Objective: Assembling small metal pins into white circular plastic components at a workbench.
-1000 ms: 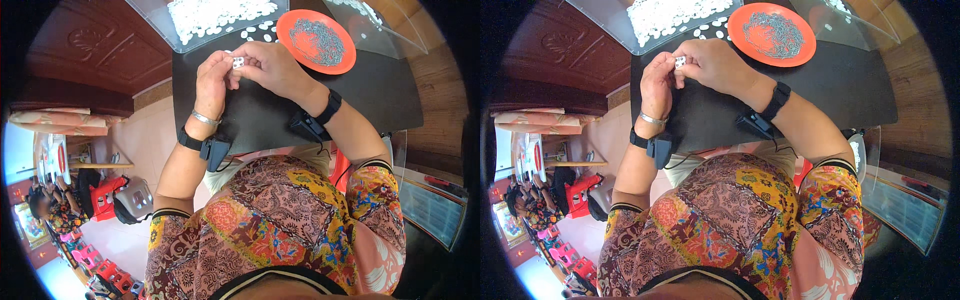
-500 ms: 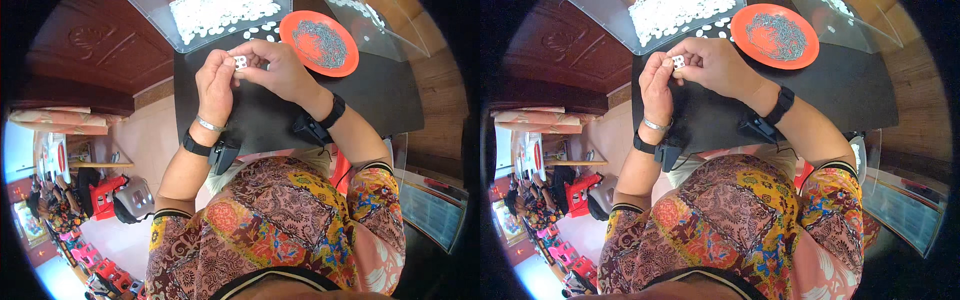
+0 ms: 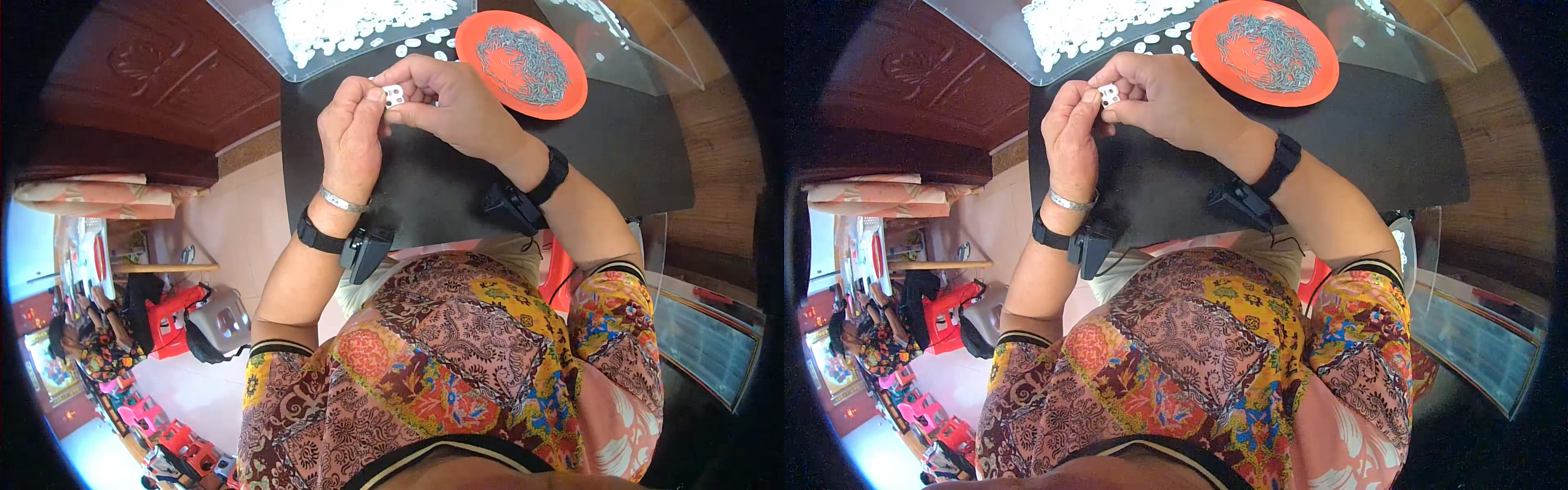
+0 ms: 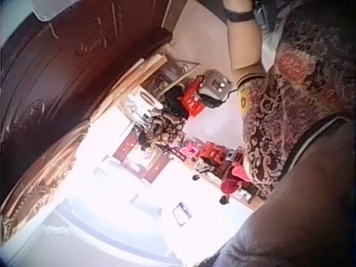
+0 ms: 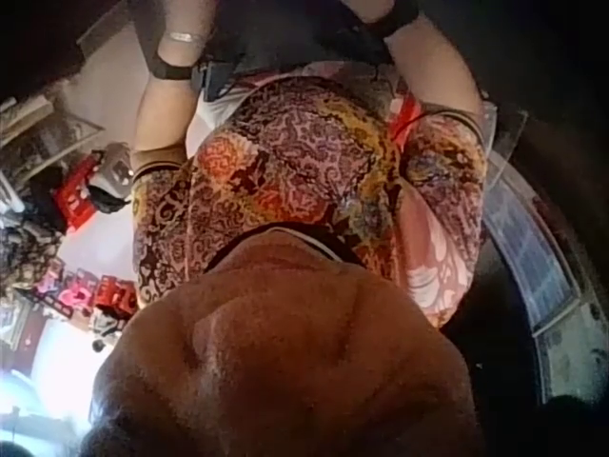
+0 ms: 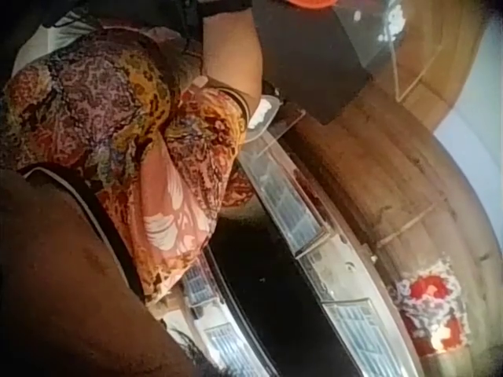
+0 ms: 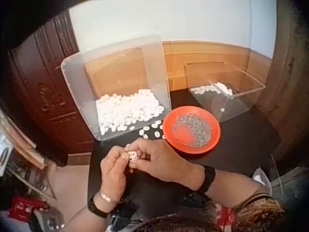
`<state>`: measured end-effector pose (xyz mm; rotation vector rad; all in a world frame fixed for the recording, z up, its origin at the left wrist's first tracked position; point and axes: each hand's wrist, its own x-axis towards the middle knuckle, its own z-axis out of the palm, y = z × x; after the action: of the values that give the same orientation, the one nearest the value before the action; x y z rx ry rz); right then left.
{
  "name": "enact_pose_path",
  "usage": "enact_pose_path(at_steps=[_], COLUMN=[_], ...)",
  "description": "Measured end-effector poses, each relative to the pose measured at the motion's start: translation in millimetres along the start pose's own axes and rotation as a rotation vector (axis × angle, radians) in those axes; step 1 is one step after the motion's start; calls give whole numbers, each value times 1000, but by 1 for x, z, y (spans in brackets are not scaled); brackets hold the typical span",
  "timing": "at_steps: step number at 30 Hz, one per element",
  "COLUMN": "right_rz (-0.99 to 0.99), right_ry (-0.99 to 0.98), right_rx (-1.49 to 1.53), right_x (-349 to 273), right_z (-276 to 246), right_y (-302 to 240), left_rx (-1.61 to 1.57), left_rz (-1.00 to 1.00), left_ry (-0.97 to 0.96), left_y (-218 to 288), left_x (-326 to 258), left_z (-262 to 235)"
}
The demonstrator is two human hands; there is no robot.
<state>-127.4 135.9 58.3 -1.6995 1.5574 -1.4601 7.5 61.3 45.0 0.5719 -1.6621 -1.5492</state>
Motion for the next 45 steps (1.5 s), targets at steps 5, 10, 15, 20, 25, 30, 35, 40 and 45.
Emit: enact_pose_path(at_steps=[5, 10, 15, 20, 25, 30, 35, 40, 45], right_rz=[9, -54, -59, 23, 24, 50, 64, 58, 87], right_ry=[2, -12, -21, -45, -30, -16, -43, -66, -77], right_rx=[-31, -42, -49, -53, -15, -28, 67, 90, 93], right_x=[1, 1, 2, 2, -1, 0, 1, 1, -1], right_z=[-2, -2, -3, -5, -2, 0, 0, 2, 0], right_y=[-1, 1, 1, 1, -1, -2, 2, 3, 3], left_rx=[-3, -161, -193, -139, -135, -72, -67, -47, -83], left_rz=[-18, -53, -72, -83, -89, -60, -43, -46, -60], left_ry=[-26, -67, -84, -93, -69, -85, -76, -68, -49], left_y=[1, -2, -1, 1, 0, -2, -2, -3, -1], left_x=[1, 3, 4, 5, 4, 3, 3, 2, 2], left_z=[-2, -3, -5, -5, -4, -6, -5, -6, -3])
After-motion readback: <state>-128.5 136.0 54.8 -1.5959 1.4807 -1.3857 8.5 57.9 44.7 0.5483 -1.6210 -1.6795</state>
